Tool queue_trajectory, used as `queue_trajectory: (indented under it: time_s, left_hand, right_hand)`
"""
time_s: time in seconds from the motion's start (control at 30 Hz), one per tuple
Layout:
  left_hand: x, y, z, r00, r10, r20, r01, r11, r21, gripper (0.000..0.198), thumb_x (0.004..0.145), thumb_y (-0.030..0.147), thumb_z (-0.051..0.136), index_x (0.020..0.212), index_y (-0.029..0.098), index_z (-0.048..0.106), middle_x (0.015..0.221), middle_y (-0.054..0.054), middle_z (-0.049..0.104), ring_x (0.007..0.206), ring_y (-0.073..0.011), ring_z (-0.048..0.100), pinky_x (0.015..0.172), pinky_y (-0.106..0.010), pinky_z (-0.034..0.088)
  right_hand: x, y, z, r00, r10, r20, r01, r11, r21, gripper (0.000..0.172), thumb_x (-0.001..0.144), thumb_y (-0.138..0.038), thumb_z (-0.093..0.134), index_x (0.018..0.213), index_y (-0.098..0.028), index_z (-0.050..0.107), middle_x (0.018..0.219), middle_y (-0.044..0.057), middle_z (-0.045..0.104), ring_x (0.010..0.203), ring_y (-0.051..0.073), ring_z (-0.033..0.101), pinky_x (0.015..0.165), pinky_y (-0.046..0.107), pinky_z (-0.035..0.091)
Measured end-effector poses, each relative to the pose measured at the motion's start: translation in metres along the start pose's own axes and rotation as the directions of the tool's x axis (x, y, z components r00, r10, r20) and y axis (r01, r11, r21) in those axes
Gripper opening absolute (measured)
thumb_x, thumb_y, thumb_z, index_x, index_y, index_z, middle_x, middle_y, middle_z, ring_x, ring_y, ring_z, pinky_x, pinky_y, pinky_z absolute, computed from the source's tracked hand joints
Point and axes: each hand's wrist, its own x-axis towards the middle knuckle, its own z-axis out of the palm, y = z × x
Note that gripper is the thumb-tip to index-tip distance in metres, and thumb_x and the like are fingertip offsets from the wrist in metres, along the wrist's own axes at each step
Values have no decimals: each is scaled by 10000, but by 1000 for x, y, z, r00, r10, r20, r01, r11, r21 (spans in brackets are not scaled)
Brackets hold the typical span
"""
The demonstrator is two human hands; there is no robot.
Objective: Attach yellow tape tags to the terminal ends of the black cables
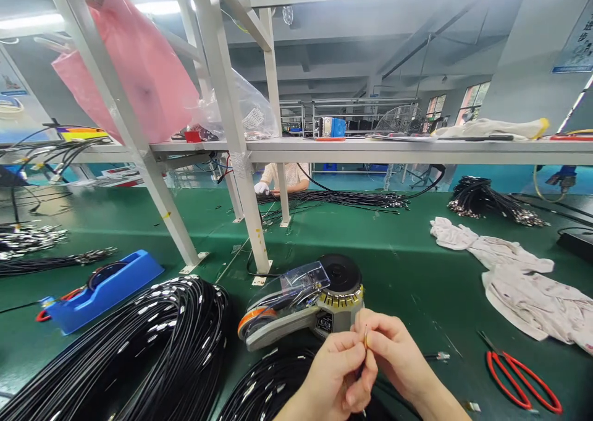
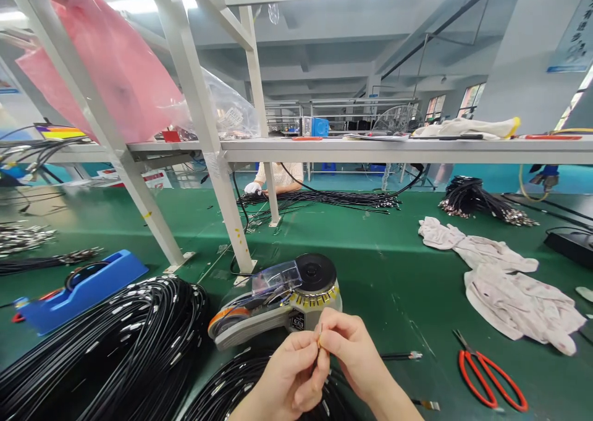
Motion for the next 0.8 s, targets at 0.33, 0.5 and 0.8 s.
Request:
queue_trajectory:
  time_s: [0.33,0.5,0.8]
  left_hand:
    - [-4,3,-1,990,-42,135,53,995,-84,254,796,316,528,632,122,536,450,49,420,247,-6,196,246,-133,166]
    - [-12,-20,15,975,-37,220,-138,672,727,132,700,297,643,661,174,615,618,-40,606,656,-178,560,648,-297,424]
    - [5,-50,13,985,-138,100,-108,-52,993,264,788,170,468,1014,237,586,956,-56,607,893,-221,492,786,-330,358]
  right_hand:
    - [3,-10,-7,988,-114,103,142,933,-330,247,813,-328,563,636,-165,620,654,15,522,643,154,473,615,277,373]
    - [0,-39,-36,985,-137,-109,68,871,-487,253,783,-256,564,551,-165,606,595,4,555,667,162,524,666,277,379]
    - [-47,-25,-130,840,-198,-505,-55,896,-441,205,737,-346,603,697,-152,657,486,-20,518,506,133,458,552,274,359]
